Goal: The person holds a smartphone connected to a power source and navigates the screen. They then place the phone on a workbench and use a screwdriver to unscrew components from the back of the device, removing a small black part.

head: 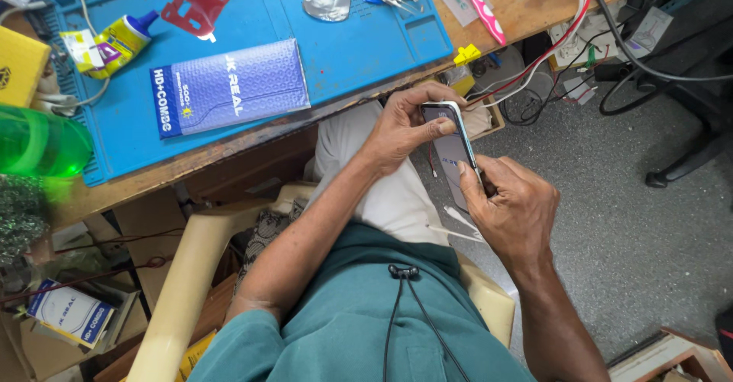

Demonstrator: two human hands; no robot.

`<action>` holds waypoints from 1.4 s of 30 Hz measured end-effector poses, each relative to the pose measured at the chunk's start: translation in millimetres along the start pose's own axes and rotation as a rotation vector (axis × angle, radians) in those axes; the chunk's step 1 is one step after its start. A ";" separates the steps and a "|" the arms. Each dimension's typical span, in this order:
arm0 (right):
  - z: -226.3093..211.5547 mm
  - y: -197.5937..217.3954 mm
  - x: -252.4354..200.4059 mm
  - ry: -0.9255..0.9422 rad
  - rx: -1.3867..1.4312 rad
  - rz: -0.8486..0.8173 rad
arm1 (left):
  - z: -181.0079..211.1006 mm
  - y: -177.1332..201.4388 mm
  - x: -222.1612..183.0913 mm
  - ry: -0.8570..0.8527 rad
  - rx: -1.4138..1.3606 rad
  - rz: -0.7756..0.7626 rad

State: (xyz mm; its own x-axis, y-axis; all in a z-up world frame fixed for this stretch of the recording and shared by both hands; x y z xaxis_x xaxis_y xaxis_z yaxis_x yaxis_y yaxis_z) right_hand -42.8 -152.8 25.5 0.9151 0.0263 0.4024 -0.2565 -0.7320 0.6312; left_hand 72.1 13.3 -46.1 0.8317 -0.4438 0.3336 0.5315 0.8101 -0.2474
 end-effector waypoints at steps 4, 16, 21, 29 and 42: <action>1.0 3.3 -1.0 0.020 -0.058 -0.039 | 16.6 5.4 -3.8 0.053 0.214 -0.170; -1.8 -1.5 4.2 0.018 -0.152 -0.098 | -4.8 -1.7 -17.1 0.167 0.024 -0.137; -0.1 -6.9 3.2 0.021 -0.150 -0.124 | -13.6 1.7 -22.0 0.144 -0.016 -0.148; 3.2 -11.6 3.8 0.010 -0.174 -0.138 | -25.7 2.2 -27.9 0.210 -0.065 -0.129; 7.3 -16.1 5.1 -0.070 -0.149 -0.174 | -37.7 5.2 -28.8 0.267 -0.035 -0.117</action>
State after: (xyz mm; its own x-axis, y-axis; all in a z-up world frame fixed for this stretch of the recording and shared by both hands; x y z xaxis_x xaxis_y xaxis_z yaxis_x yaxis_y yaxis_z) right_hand -31.7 -145.9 12.5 0.9675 0.0920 0.2356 -0.1316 -0.6122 0.7797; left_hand 57.0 15.9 -91.3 0.7745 -0.6227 0.1113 0.6280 0.7358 -0.2536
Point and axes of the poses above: each hand's wrist, its own x-axis towards the middle knuckle, its own y-axis out of the back of the hand, z = x × y, the point moved 1 cm from there along x, towards the middle knuckle, and after that the axes turned 9 degrees about x, right-handed, at the moved point
